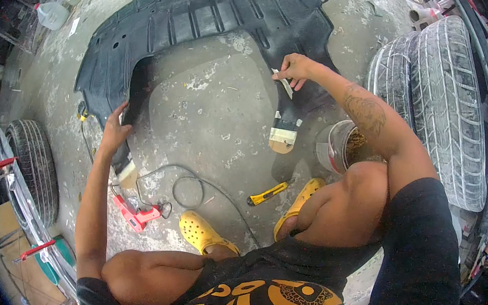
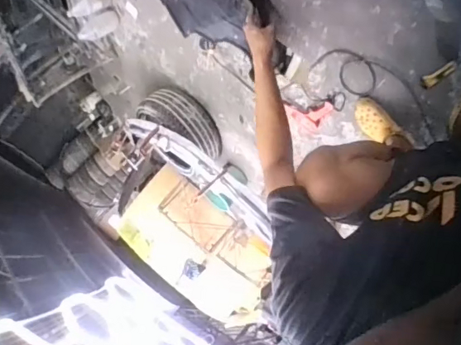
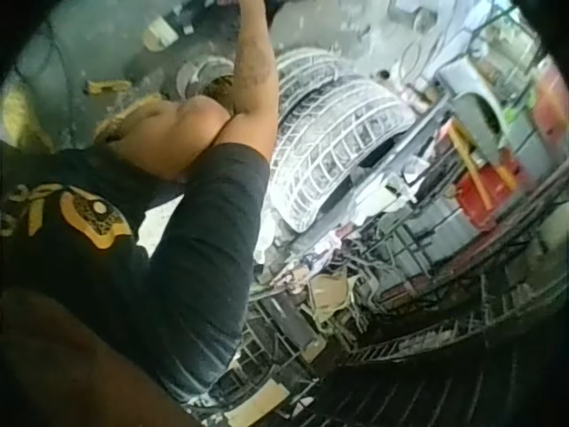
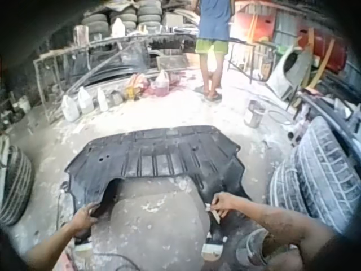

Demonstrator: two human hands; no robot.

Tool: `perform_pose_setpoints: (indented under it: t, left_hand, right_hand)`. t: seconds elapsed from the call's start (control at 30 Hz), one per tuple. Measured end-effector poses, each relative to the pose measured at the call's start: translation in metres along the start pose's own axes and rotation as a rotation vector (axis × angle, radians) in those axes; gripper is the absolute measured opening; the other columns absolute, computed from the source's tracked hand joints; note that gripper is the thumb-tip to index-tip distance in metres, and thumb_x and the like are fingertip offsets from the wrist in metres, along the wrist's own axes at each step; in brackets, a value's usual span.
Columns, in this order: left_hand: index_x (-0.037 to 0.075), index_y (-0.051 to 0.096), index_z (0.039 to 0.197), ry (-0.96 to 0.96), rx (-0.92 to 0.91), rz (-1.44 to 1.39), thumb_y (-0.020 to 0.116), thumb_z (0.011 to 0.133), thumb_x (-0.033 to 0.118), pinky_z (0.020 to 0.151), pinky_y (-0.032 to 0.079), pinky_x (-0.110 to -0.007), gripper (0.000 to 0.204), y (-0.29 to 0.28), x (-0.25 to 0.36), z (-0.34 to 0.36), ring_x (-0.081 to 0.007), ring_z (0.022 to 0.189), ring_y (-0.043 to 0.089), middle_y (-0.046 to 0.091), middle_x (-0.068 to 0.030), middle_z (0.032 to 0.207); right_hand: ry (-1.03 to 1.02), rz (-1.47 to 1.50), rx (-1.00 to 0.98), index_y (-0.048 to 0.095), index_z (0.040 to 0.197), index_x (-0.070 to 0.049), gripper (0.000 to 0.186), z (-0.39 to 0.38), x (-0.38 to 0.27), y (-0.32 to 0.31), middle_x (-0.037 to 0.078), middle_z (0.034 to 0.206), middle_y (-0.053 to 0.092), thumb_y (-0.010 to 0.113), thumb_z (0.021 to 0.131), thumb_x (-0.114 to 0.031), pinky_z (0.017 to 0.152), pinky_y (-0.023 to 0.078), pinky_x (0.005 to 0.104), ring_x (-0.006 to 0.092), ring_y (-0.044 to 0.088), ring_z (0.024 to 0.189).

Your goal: Repairing a plastic automotive splash guard using a utility knife to trim edges and a plastic welder to join pieces.

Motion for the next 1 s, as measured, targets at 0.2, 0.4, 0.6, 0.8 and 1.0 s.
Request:
perform_pose_setpoints:
  t: [0.2, 0.4, 0.6, 0.8, 1.0]
  left_hand:
    - [0.006, 0.058, 0.136, -0.112, -0.038, 0.139, 0.057, 0.066, -0.002, 0.092, 0.049, -0.034, 0.071, -0.035, 0.026, 0.063, -0.0281, 0.1, 0.067, 0.069, -0.0248, 0.114]
    - [0.011, 0.059, 0.136, -0.228, -0.242, 0.127, 0.049, 0.065, -0.005, 0.098, 0.049, -0.033, 0.073, -0.032, 0.011, 0.102, -0.0277, 0.107, 0.067, 0.068, -0.021, 0.121]
    - [0.008, 0.059, 0.133, 0.069, 0.44, 0.669, 0.066, 0.071, 0.002, 0.105, 0.043, -0.042, 0.062, 0.009, 0.048, 0.078, -0.0366, 0.123, 0.054, 0.056, -0.0204, 0.135]
    - [0.005, 0.064, 0.122, 0.132, -0.343, -0.228, 0.063, 0.097, 0.039, 0.086, 0.053, -0.036, 0.042, 0.14, 0.116, 0.048, -0.0216, 0.098, 0.065, 0.067, -0.0107, 0.111]
    - [0.002, 0.064, 0.121, -0.129, -0.593, -0.728, 0.065, 0.095, 0.044, 0.072, 0.049, -0.029, 0.049, 0.224, 0.161, -0.005, -0.0117, 0.081, 0.06, 0.066, -0.0054, 0.088]
  right_hand:
    - [-0.021, 0.218, 0.009, 0.063, 0.088, 0.004, 0.043, 0.013, 0.01, 0.009, 0.012, 0.083, 0.066, 0.084, 0.079, -0.033, 0.057, 0.062, 0.0332, 0.018, 0.068, 0.067]
    - [-0.043, 0.181, -0.015, 0.071, 0.094, 0.006, 0.036, 0.005, 0.021, 0.031, 0.01, 0.086, 0.068, 0.076, 0.088, -0.029, 0.064, 0.06, 0.0296, 0.0148, 0.064, 0.071]
    - [-0.139, 0.179, -0.116, 0.074, 0.099, -0.006, 0.019, -0.007, 0.013, 0.052, 0.005, 0.091, 0.068, 0.076, 0.087, -0.021, 0.077, 0.056, 0.0307, 0.0163, 0.062, 0.087]
    - [-0.589, -0.022, -0.088, 0.077, 0.103, -0.011, 0.024, 0.002, -0.005, 0.084, 0.005, 0.108, 0.053, 0.08, 0.08, -0.015, 0.088, 0.048, 0.0299, 0.0144, 0.054, 0.087]
    - [-0.581, -0.07, -0.184, 0.076, 0.105, -0.012, 0.023, -0.005, -0.011, 0.083, 0.006, 0.124, 0.048, 0.078, 0.083, -0.018, 0.093, 0.046, 0.0309, 0.0152, 0.054, 0.099]
Point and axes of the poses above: each hand's wrist, its own z-axis towards the middle knuckle, its own y-axis out of the palm, x = y × z, the point moved 3 cm from there along z, towards the middle knuckle
